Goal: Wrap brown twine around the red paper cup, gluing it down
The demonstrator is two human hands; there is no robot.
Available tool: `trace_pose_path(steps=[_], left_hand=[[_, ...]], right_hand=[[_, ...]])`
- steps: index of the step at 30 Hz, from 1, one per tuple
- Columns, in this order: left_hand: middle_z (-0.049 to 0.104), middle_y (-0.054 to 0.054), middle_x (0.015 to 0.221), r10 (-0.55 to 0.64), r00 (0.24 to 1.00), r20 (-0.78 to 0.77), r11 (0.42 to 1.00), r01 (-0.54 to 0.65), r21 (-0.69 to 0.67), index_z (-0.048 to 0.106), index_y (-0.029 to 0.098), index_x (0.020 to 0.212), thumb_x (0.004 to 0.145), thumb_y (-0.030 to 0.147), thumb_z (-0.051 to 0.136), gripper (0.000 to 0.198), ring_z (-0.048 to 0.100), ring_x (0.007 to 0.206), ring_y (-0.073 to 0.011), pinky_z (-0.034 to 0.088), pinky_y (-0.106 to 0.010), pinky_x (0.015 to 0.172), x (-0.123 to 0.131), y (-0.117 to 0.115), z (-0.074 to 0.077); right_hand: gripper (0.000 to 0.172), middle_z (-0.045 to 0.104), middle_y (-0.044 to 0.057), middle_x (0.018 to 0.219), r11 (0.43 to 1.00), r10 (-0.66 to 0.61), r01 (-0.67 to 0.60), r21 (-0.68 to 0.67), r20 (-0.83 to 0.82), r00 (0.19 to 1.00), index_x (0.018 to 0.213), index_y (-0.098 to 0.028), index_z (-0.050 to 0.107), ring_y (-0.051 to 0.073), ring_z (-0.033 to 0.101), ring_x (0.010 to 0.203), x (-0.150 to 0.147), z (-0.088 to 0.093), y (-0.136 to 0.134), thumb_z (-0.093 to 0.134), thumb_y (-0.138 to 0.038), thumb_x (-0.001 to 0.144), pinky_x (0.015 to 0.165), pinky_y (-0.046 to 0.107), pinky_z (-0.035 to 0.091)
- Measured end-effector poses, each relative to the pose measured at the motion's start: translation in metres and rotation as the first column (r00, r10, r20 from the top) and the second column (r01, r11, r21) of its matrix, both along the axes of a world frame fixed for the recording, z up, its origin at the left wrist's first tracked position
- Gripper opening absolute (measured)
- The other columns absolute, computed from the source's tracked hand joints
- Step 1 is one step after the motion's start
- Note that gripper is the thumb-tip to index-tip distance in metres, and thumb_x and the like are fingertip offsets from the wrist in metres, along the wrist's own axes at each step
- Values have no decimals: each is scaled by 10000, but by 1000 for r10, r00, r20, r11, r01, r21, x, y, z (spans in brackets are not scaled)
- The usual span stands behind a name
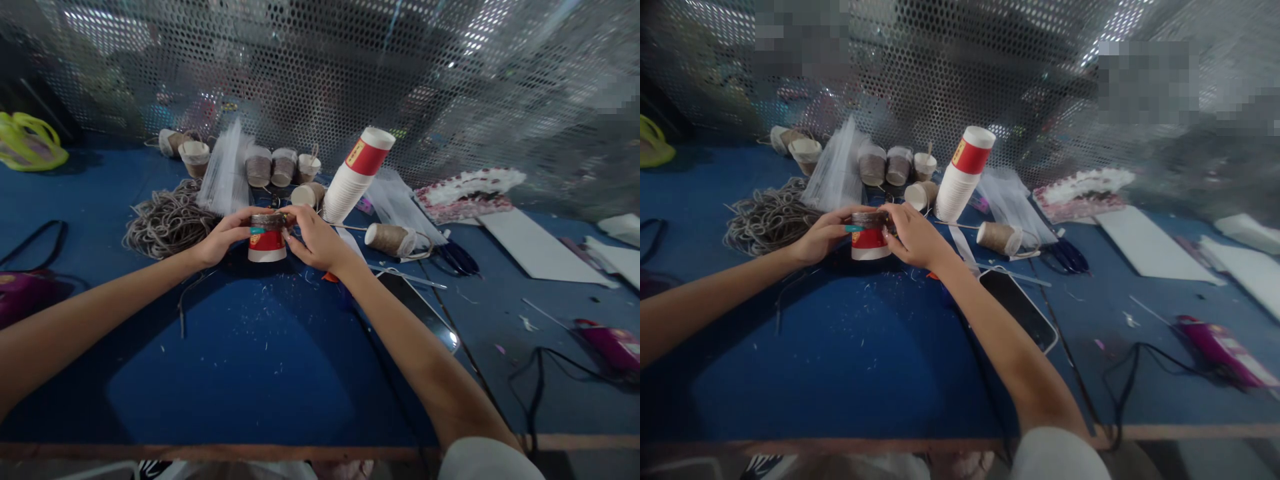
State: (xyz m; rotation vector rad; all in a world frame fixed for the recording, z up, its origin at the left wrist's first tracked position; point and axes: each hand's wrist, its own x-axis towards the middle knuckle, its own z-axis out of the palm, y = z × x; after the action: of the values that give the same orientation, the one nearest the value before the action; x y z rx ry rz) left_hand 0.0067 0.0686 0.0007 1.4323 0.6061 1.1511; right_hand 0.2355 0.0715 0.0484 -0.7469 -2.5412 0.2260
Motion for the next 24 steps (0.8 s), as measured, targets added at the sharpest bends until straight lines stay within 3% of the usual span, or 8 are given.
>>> trace_pose_path(steps=[8, 17, 21, 24], left_hand=[[712, -89, 1222, 49, 998, 49, 998, -47, -34, 705, 197, 1176, 768, 414, 711, 462, 626, 1186, -324, 454, -468, 1058, 3, -4, -2], [672, -77, 1287, 218, 975, -42, 974, -220, -48, 655, 216, 1193, 762, 331, 786, 465, 632, 1166, -270, 490, -458, 1054, 3, -11, 5], [688, -74, 1249, 196, 980, 38, 973, -189, -134, 644, 221, 1201, 755, 323, 782, 478, 650, 1138, -266, 511, -460, 1029, 2, -11, 6], [693, -71, 1235, 158, 982, 107, 975, -138, -176, 637, 229, 1216, 766, 325, 746, 473, 656, 1128, -279, 518, -479, 1009, 2, -12, 7]], right_hand=[[474, 556, 151, 1174, 995, -94, 94, 26, 4, 996, 1298, -165, 408, 309, 514, 1147, 4, 6, 2, 431, -161, 824, 1026, 540, 433], [773, 440, 208, 1407, 995, -49, 52, -88, 38, 998, 1398, -136, 299, 350, 394, 1358, 7, 14, -2, 660, -423, 778, 1140, 548, 352], [1021, 375, 194, 1504, 993, -47, 51, -111, 41, 998, 1465, -193, 232, 382, 336, 1408, 5, 12, -1, 781, -537, 676, 1169, 582, 298], [977, 378, 178, 1529, 993, -63, 64, -103, 6, 998, 1466, -210, 240, 376, 321, 1428, -1, 6, -1, 780, -476, 697, 1185, 590, 252]])
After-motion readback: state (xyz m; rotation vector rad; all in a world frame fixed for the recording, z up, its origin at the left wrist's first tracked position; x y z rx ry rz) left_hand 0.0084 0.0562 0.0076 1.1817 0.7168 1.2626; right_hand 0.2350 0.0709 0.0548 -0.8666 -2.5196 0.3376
